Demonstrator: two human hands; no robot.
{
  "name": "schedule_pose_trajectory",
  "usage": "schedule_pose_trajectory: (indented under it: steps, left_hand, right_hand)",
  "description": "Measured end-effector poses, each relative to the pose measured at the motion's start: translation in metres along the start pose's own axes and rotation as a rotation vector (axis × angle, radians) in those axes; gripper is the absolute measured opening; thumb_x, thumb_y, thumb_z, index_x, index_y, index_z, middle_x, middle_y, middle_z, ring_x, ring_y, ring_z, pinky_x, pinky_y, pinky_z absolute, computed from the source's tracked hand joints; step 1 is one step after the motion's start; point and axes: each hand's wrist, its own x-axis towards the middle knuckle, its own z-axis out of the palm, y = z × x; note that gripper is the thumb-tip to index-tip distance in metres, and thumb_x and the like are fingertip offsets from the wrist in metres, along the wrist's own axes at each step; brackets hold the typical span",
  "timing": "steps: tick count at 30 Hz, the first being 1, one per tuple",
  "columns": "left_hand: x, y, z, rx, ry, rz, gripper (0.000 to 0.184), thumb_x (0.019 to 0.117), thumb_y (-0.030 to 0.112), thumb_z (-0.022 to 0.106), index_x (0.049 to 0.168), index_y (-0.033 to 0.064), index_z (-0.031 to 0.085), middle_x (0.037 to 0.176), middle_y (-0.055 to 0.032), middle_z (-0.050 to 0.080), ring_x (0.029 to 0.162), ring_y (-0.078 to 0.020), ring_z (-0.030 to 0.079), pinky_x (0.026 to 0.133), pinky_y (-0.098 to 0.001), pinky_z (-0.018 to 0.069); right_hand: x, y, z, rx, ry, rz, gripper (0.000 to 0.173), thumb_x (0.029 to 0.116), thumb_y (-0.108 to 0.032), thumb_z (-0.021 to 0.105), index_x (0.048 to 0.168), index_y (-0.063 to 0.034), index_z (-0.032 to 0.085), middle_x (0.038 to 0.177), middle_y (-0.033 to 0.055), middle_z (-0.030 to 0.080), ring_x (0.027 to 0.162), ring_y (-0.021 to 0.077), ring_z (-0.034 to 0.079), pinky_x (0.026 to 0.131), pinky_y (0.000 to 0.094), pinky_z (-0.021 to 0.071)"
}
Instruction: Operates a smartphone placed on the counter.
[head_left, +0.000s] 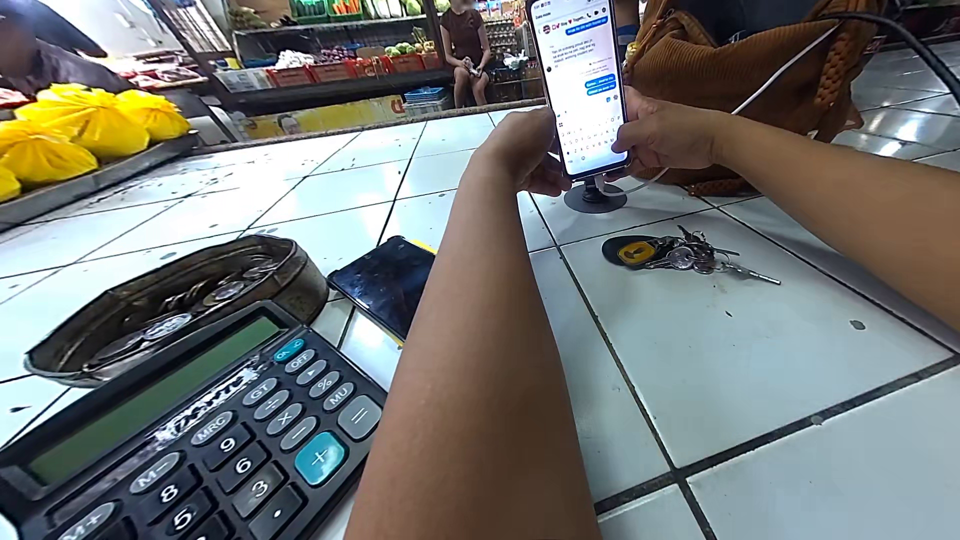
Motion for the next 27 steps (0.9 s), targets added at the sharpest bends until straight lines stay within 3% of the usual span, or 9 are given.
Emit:
schedule_pose_trajectory:
  steps: [7,10,13,16,27]
  left_hand:
    - [0.0021,-0.0028,-0.0018,0.044,-0.01,0.029,0.041,0.1149,0.029,0.025,0.112,0.0037,0.057,0.08,-0.0064,0.068,0.063,-0.0121,0.068,0.064,-0.0261,0.0589]
    - [0.0023,-0.001,-0.0028,0.056,-0.025,0.026,0.033,0.1129,0.026,0.031,0.124,0.0053,0.055,0.087,-0.0089,0.069,0.066,-0.0134,0.068,0.065,-0.0263,0.0574]
    - [0.005,-0.0008,-0.0017,0.132,-0.035,0.029,0.022,0.1063,0.015,0.045,0.12,0.0029,0.056,0.089,-0.0079,0.068,0.072,-0.0131,0.07,0.07,-0.0271,0.0592]
    - [0.0036,-0.0016,-0.0024,0.154,-0.067,0.045,0.025,0.103,0.006,0.049,0.126,0.0018,0.057,0.096,-0.0107,0.066,0.076,-0.0134,0.07,0.071,-0.026,0.0591]
    - [0.0025,-0.0008,-0.0028,0.201,-0.062,0.048,0.025,0.1061,0.012,0.05,0.129,0.0032,0.057,0.096,-0.0111,0.066,0.075,-0.014,0.069,0.07,-0.0264,0.058]
  right_hand:
    - [0.0,-0.0001,0.0019,-0.003,0.031,-0.001,0.059,0.1024,0.002,0.041,0.152,-0.0214,0.02,0.125,0.0083,0.057,0.105,0.018,0.067,0.083,0.033,0.0602]
    - [-0.0006,-0.0007,0.0035,-0.023,0.038,-0.003,0.059,0.1022,0.002,0.041,0.152,-0.0205,0.02,0.125,0.0084,0.057,0.105,0.0176,0.067,0.083,0.0325,0.0601]
    - [-0.0014,-0.0004,0.0043,-0.039,0.043,-0.014,0.061,0.1016,0.004,0.043,0.153,-0.0197,0.019,0.127,0.0094,0.057,0.105,0.0188,0.067,0.081,0.0336,0.0604]
    - [-0.0009,0.0,0.0039,-0.045,0.037,-0.021,0.061,0.1016,0.004,0.043,0.153,-0.0203,0.019,0.127,0.0089,0.057,0.104,0.0177,0.067,0.082,0.0324,0.0604]
    - [-0.0013,-0.0008,0.0037,-0.039,0.036,-0.009,0.06,0.1012,0.004,0.043,0.152,-0.0199,0.02,0.126,0.0087,0.057,0.103,0.0174,0.067,0.081,0.0321,0.06]
